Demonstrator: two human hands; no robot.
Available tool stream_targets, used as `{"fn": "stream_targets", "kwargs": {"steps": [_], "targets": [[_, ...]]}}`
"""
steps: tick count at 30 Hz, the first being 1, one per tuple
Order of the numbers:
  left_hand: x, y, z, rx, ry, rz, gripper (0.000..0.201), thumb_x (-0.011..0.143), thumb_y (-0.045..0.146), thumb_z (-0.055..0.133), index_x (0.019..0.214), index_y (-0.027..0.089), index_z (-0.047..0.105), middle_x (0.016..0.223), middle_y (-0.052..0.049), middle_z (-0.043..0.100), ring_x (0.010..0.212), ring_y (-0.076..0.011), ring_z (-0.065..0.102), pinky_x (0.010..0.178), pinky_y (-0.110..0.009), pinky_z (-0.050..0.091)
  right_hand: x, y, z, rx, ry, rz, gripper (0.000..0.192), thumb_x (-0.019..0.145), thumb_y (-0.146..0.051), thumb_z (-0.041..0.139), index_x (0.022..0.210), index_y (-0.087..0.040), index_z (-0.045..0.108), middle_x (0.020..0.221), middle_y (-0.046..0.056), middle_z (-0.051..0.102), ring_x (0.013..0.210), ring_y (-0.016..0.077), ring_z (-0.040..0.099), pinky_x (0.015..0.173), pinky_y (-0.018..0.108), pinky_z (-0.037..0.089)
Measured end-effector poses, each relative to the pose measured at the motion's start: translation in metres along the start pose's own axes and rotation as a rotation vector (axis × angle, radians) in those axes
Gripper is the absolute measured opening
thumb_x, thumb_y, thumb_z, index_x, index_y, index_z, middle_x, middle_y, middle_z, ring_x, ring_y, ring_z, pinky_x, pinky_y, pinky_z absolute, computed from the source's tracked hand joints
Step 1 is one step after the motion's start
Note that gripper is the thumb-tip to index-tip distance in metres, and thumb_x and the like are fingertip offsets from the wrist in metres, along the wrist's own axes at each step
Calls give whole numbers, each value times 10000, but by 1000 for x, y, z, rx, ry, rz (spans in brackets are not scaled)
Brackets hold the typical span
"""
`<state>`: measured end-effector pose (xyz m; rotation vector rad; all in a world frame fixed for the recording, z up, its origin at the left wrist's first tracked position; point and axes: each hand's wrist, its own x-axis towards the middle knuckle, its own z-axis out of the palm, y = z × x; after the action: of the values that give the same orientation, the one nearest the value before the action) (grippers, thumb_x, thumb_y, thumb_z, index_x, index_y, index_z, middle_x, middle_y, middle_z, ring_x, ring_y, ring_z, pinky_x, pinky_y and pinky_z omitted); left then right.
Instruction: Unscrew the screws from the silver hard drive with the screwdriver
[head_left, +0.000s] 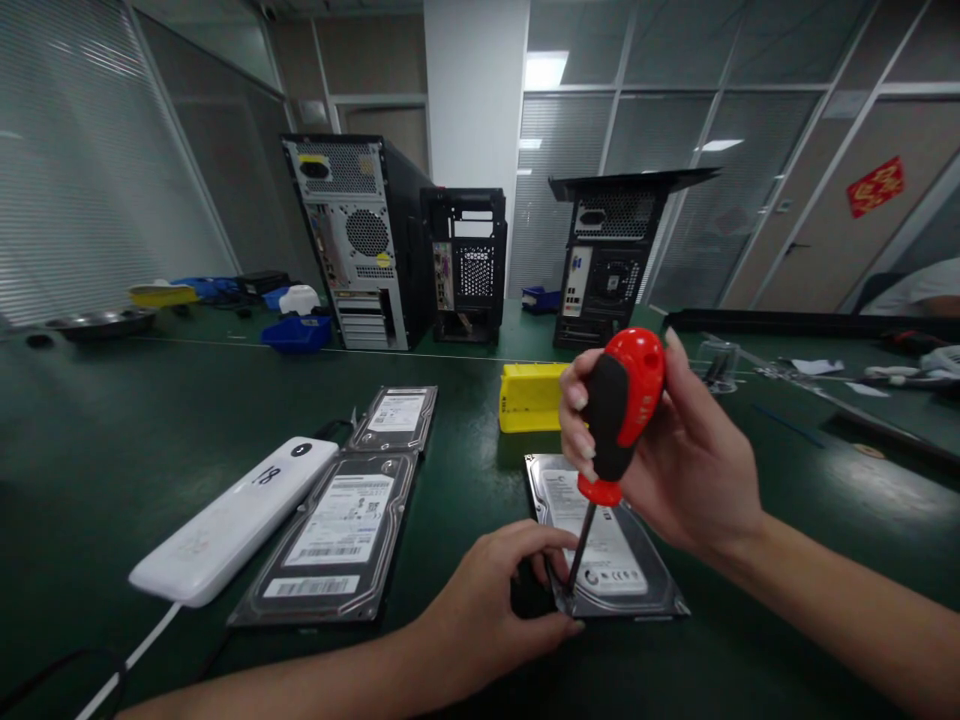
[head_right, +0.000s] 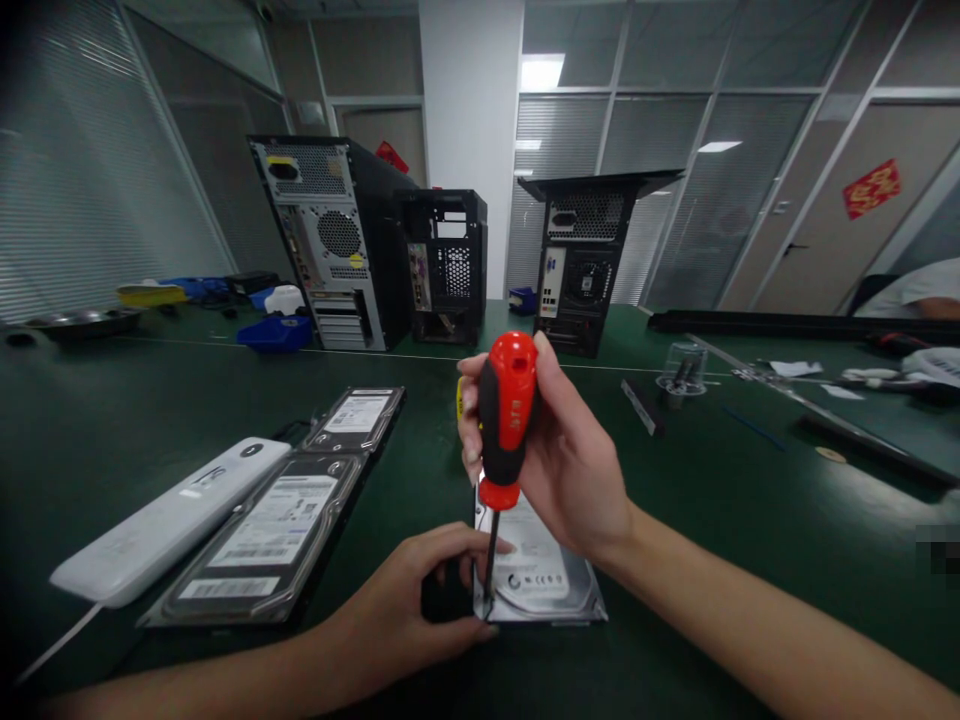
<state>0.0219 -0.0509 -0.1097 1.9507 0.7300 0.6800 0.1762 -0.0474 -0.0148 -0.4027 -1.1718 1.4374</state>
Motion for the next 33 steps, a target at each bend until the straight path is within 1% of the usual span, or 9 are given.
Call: {"fn": "stream_targets", "kwargs": {"steps": [3,7,10,15,18,22,25,29,33], "targets": [[1,0,0,1,-5,2,481,666,107,749,1120,158,600,905,-10,609,795,-145,536,724,-243,420,1,-1,0,13,-10,3,467,893,-548,327,944,-196,630,744,13,500,545,89,485,485,227,428],[0,0,1,-6,2,7,473,663,107,754,1111,153,606,891,-7,607,777,-139,531,707,-237,419,2,2,2,-1,-44,-27,296,866,-489,459,925,-239,605,680,-21,459,480,63,407,412,182,353],[0,0,1,-12,3,6,470,662,98,754,1106,150,609,888,-6,605,773,-136,531,705,-234,420,2,3,1,-28,-30,-36,225,860,-416,505,866,-214,603,727,-12,486,505,61,440,431,180,375],[0,-2,1,-15,11,19,490,653,83,758,1114,152,606,890,-5,602,783,-139,535,713,-236,421,-1,0,0,17,-11,-4,413,903,-483,361,967,-172,625,810,27,521,609,95,524,554,230,467],[0,-1,1,-12,7,22,487,655,81,755,1113,151,605,891,-4,602,793,-139,540,722,-238,421,0,1,1,18,-39,-17,428,919,-491,301,1005,-205,607,752,15,513,563,95,494,498,224,434],[0,0,1,-3,4,21,474,663,86,752,1111,144,606,885,-6,601,798,-142,543,737,-244,421,2,3,2,-28,-54,-46,305,870,-499,451,934,-237,596,676,-19,471,499,71,419,433,186,367],[1,0,1,0,-3,15,472,662,87,753,1107,148,610,884,-6,603,791,-141,540,726,-240,421,2,3,2,-64,-28,-44,221,858,-426,517,881,-223,599,710,-18,487,501,59,427,439,176,379],[0,-1,1,-5,4,12,485,656,81,754,1112,152,607,888,-2,602,788,-137,539,722,-236,416,-1,1,0,-4,22,-7,309,868,-457,467,933,-195,616,819,20,536,620,94,522,537,214,463],[0,-1,1,11,5,12,488,657,90,758,1116,159,607,875,5,601,781,-134,535,712,-235,408,-2,1,0,12,-10,-2,420,890,-508,378,970,-177,623,739,23,531,633,104,506,583,230,469]]}}
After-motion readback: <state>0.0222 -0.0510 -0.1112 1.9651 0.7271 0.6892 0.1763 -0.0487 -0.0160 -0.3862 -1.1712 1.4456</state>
